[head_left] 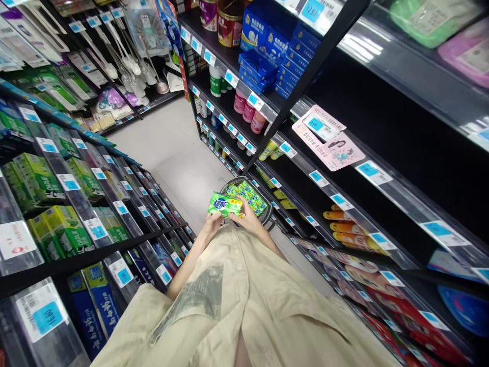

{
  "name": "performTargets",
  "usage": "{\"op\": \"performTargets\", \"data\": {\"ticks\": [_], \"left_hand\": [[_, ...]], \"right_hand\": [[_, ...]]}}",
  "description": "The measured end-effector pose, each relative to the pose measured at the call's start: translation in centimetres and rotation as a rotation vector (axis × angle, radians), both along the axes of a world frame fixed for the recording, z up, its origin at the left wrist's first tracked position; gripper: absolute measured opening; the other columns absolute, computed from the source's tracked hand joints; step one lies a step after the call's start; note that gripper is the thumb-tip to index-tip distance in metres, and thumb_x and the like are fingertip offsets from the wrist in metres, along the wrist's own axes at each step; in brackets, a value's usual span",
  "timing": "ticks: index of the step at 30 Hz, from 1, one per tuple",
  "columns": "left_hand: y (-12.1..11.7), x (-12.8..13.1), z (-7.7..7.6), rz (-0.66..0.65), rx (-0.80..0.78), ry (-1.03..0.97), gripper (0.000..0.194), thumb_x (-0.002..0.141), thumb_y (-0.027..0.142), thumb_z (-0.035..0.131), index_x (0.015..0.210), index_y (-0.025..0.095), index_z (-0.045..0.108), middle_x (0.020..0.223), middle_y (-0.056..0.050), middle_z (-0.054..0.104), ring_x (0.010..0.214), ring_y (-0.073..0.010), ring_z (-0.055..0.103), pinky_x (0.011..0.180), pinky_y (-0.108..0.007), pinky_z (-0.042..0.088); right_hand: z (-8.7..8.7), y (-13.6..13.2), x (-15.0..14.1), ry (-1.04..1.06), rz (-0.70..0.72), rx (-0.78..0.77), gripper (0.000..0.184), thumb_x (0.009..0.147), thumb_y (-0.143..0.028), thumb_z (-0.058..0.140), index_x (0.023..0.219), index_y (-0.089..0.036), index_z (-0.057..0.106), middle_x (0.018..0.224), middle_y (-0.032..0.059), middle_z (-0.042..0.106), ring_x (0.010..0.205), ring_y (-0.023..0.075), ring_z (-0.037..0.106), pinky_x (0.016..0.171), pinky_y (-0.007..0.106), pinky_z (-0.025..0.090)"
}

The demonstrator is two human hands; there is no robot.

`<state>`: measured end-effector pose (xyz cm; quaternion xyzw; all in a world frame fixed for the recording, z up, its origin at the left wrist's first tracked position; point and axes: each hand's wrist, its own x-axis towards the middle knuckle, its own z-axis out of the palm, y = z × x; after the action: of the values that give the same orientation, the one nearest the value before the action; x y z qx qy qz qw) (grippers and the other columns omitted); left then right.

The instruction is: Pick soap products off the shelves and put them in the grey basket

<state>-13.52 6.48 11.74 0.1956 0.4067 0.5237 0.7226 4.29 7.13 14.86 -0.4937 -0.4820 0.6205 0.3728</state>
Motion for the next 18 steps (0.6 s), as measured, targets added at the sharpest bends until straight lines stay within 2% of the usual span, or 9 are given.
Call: {"op": "performTargets", "data": {"ticks": [4,9,14,18], "left_hand": [[-0.1,-0.2,0.4,-0.022,0.003,-0.023,0.081,0.060,0.051,0.093,0.130,0.020,0.066,0.125,-0.013,0.077,0.124,-0.0350,0.069,0.108,-0.049,0.054],[0.2,-0.2,1.1,0.030,-0.019,-0.052,0.083,0.059,0.047,0.098,0.131,0.020,0.066,0.115,-0.011,0.080,0.106,-0.0302,0.074,0.097,-0.043,0.057],[0.7,0.0,1.9,0.123,-0.098,-0.181,0.082,0.057,0.049,0.100,0.127,0.021,0.069,0.114,-0.010,0.081,0.107,-0.0315,0.076,0.103,-0.046,0.056],[0.8,0.1,2.6,0.177,-0.153,-0.259,0.075,0.063,0.048,0.099,0.128,0.022,0.070,0.119,-0.009,0.081,0.118,-0.0325,0.074,0.111,-0.045,0.051]], "right_hand": [[-0.1,0.1,-0.3,0.099,-0.055,-0.064,0.095,0.069,-0.045,0.094,0.152,-0.030,0.050,0.140,0.0108,0.069,0.119,0.0285,0.071,0.096,0.040,0.061],[-0.6,-0.2,-0.8,0.154,-0.169,-0.100,0.099,0.062,-0.044,0.099,0.148,-0.030,0.052,0.123,0.0083,0.076,0.104,0.0266,0.075,0.091,0.039,0.062],[-0.6,-1.3,-1.6,0.107,-0.250,0.018,0.101,0.060,-0.041,0.101,0.148,-0.031,0.052,0.126,0.0075,0.074,0.112,0.0272,0.073,0.101,0.043,0.060],[-0.3,-1.6,-2.0,0.044,-0.285,0.132,0.101,0.056,-0.040,0.103,0.145,-0.028,0.056,0.127,0.0094,0.073,0.116,0.0286,0.071,0.105,0.046,0.059]]}}
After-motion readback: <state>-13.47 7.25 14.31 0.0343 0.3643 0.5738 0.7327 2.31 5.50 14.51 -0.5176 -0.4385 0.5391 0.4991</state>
